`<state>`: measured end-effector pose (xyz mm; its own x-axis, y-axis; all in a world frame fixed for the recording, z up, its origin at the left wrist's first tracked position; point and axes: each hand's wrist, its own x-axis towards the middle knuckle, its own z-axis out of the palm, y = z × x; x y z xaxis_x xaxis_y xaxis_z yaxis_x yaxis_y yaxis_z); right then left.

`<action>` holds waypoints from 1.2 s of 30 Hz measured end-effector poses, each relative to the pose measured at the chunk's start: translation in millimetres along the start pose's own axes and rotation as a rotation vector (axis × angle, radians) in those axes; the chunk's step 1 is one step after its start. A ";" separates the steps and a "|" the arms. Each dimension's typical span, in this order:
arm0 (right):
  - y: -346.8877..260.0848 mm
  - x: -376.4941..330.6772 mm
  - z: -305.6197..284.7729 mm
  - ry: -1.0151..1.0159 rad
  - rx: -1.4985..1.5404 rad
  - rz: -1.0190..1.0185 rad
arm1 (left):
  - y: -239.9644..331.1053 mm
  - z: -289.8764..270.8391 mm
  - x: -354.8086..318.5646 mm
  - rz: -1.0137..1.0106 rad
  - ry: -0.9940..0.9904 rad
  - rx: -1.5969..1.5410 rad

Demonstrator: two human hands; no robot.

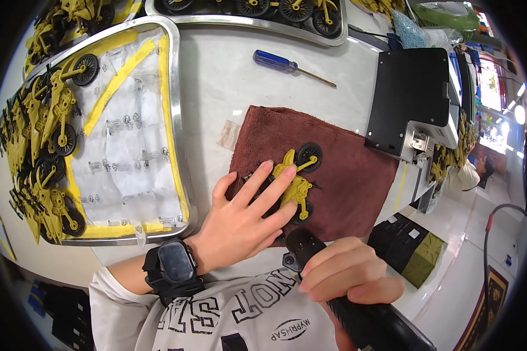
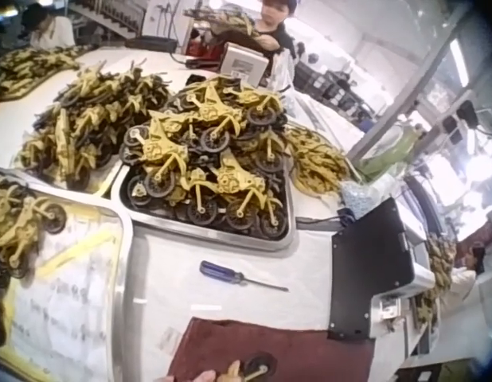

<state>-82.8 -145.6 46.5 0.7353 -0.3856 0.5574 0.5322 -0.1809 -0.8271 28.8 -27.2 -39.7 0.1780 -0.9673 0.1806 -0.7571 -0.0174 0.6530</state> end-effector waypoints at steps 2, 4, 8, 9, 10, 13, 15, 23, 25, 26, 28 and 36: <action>-3.1 2.3 -0.5 0.012 0.004 -0.003 | 0.2 -0.1 3.1 0.022 0.001 -0.005; -5.7 7.5 2.6 -0.005 -0.023 0.097 | -3.6 -0.6 -1.9 -0.026 -0.014 0.003; -68.3 31.5 -53.8 0.241 -0.082 -0.252 | 0.1 -4.1 -0.9 -0.005 -0.031 0.011; -86.1 39.9 -78.5 0.292 -0.360 -0.294 | 2.1 -5.7 -1.0 -0.002 -0.039 0.011; -100.3 44.7 -116.9 0.388 -0.405 -0.361 | 1.3 -4.1 0.6 0.015 -0.035 0.006; -86.7 76.4 -193.7 0.776 -0.387 -0.272 | 3.1 -4.4 -2.1 0.006 -0.028 0.003; -46.5 81.3 -192.5 0.772 -0.638 -0.129 | -0.1 -2.1 0.3 0.005 -0.024 -0.008; -50.3 29.3 -76.1 0.355 -0.099 -0.208 | -6.3 -4.1 -7.3 -0.036 -0.031 0.019; -50.1 38.0 -57.3 0.209 -0.222 -0.185 | -3.5 -2.7 0.5 0.019 -0.009 -0.036; -44.2 41.4 -55.3 0.238 -0.327 -0.224 | -2.9 -2.5 1.7 0.030 -0.005 -0.041; -44.7 45.5 -80.2 0.488 -0.496 -0.270 | -2.5 -2.5 -0.1 -0.002 -0.007 -0.034; -38.4 84.1 -182.9 0.944 -0.633 -0.147 | -1.1 -3.2 -1.2 0.016 -0.005 -0.043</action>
<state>-118.2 -336.5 112.0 -0.0674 -0.7999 0.5963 0.0832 -0.6001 -0.7956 31.4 -25.2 -38.2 0.1631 -0.9685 0.1879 -0.7319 0.0089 0.6813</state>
